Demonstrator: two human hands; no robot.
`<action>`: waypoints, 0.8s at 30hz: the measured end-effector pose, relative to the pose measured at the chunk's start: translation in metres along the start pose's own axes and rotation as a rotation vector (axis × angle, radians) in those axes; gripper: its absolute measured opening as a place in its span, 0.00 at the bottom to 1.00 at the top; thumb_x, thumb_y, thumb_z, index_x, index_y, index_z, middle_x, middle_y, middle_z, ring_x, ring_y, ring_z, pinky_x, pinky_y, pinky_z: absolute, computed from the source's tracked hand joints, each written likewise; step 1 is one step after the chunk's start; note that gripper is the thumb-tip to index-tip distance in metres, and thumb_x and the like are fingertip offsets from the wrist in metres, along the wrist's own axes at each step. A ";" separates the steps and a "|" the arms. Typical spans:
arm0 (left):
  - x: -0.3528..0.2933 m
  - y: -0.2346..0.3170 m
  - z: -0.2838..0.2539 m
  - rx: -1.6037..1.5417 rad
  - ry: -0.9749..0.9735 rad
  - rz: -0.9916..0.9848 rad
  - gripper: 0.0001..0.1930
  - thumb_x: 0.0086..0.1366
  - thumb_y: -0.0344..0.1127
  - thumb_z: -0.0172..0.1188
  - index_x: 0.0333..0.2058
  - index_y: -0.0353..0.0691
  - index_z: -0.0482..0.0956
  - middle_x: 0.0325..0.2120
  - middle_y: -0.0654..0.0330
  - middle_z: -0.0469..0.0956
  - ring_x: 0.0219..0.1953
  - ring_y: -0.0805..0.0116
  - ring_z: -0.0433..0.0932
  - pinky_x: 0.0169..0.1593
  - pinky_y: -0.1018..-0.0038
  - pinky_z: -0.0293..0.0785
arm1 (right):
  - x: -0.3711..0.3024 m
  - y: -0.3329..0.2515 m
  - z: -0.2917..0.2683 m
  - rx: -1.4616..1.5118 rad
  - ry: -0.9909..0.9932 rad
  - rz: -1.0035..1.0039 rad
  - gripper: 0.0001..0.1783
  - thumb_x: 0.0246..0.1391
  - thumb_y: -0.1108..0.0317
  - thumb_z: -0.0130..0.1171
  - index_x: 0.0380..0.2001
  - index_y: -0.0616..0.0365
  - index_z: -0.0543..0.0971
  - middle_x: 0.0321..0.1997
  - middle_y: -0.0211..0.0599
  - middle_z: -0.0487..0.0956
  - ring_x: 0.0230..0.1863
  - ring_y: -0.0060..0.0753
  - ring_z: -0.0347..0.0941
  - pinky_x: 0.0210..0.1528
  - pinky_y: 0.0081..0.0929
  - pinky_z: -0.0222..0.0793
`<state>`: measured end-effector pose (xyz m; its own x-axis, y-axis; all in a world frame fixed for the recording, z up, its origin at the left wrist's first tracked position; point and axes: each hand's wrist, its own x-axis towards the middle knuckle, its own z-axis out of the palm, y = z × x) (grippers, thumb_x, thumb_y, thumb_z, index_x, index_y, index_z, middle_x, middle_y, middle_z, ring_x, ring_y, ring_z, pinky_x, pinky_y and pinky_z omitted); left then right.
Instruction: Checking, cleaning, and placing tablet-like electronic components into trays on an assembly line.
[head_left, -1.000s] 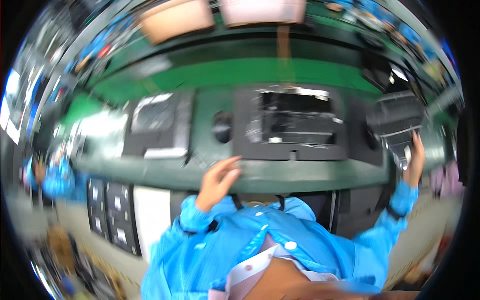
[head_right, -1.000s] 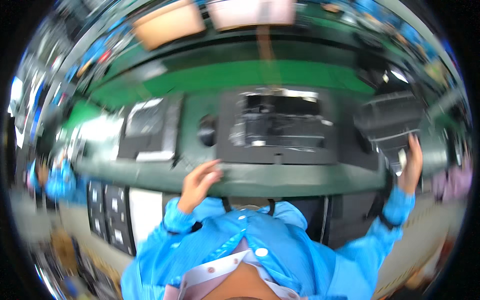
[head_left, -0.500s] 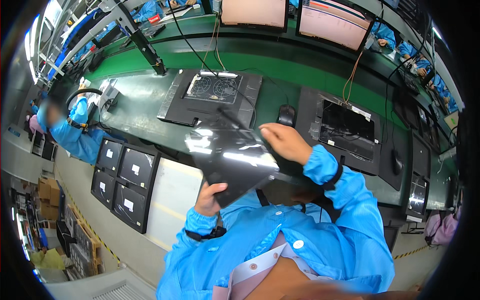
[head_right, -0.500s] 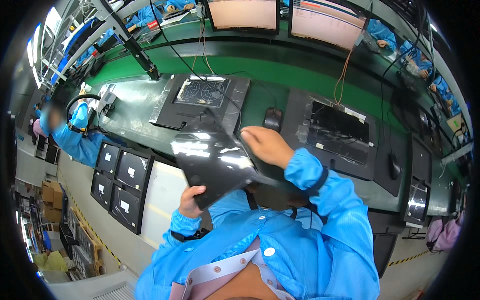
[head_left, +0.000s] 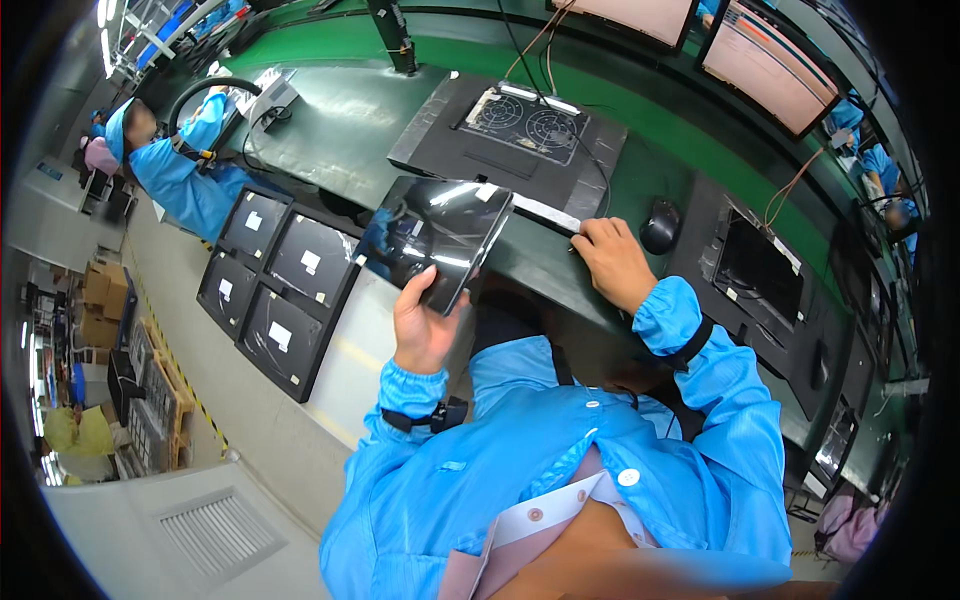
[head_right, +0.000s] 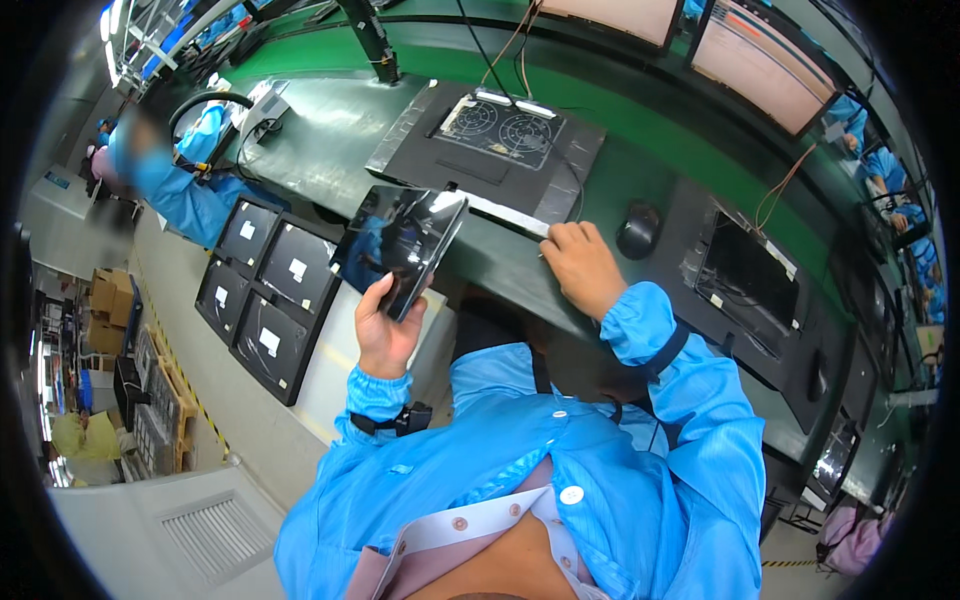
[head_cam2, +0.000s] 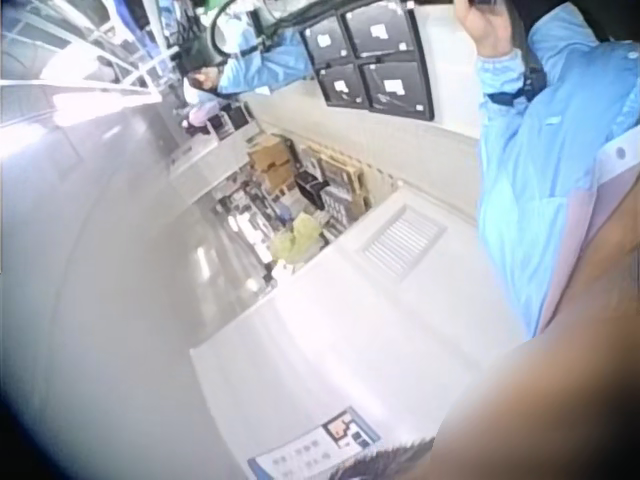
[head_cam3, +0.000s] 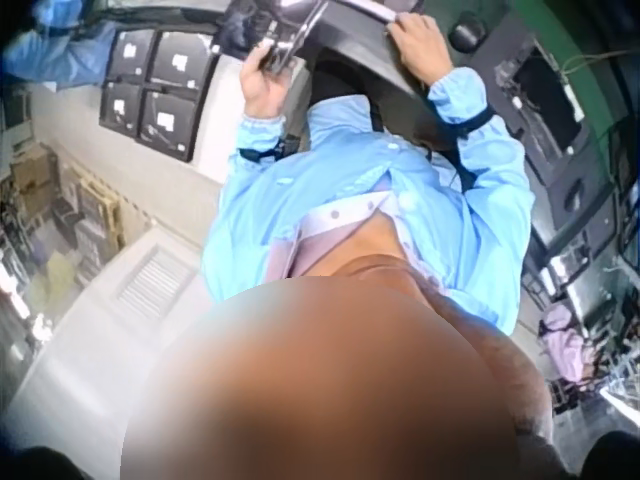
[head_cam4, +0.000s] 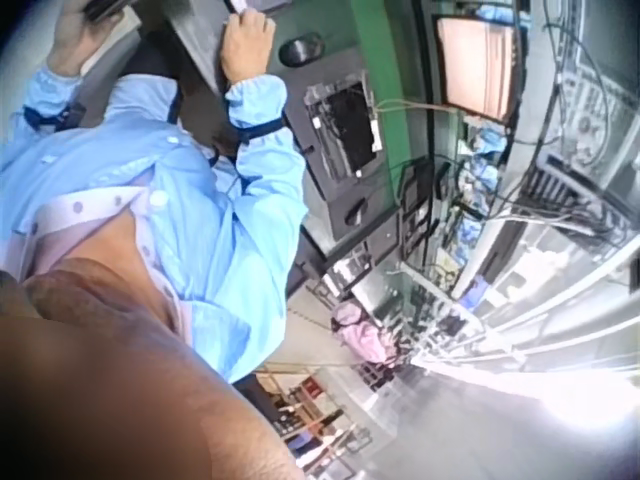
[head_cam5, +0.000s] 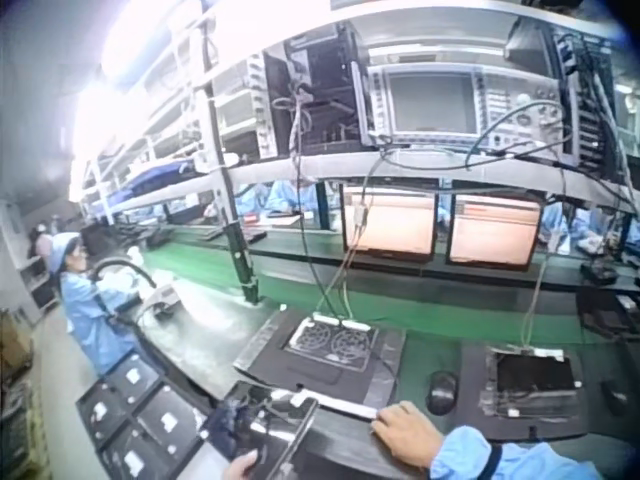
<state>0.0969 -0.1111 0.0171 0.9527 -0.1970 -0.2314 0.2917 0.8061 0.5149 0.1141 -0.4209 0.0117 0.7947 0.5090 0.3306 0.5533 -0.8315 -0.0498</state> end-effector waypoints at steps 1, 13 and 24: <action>0.001 0.000 0.003 0.006 0.007 0.002 0.13 0.68 0.36 0.58 0.45 0.35 0.81 0.43 0.52 0.85 0.48 0.56 0.83 0.38 0.69 0.75 | 0.002 0.000 -0.001 0.010 0.001 -0.001 0.15 0.43 0.77 0.58 0.39 0.60 0.77 0.44 0.41 0.73 0.51 0.43 0.69 0.56 0.37 0.62; 0.022 -0.030 0.023 0.044 0.001 0.022 0.11 0.70 0.37 0.56 0.46 0.40 0.80 0.41 0.58 0.84 0.46 0.61 0.83 0.41 0.67 0.76 | 0.036 -0.059 -0.059 0.734 0.232 0.348 0.11 0.61 0.66 0.62 0.44 0.60 0.80 0.38 0.41 0.83 0.38 0.37 0.80 0.39 0.29 0.74; 0.015 -0.049 0.035 0.123 -0.058 0.084 0.11 0.72 0.35 0.53 0.47 0.39 0.79 0.40 0.59 0.84 0.41 0.68 0.83 0.42 0.69 0.79 | 0.034 -0.050 -0.059 0.996 0.017 0.520 0.10 0.64 0.67 0.58 0.43 0.63 0.79 0.35 0.34 0.82 0.36 0.23 0.77 0.41 0.26 0.72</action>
<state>0.0996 -0.1727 0.0178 0.9765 -0.1662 -0.1370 0.2154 0.7472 0.6287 0.0987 -0.3749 0.0815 0.9879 0.1424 0.0620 0.1136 -0.3897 -0.9139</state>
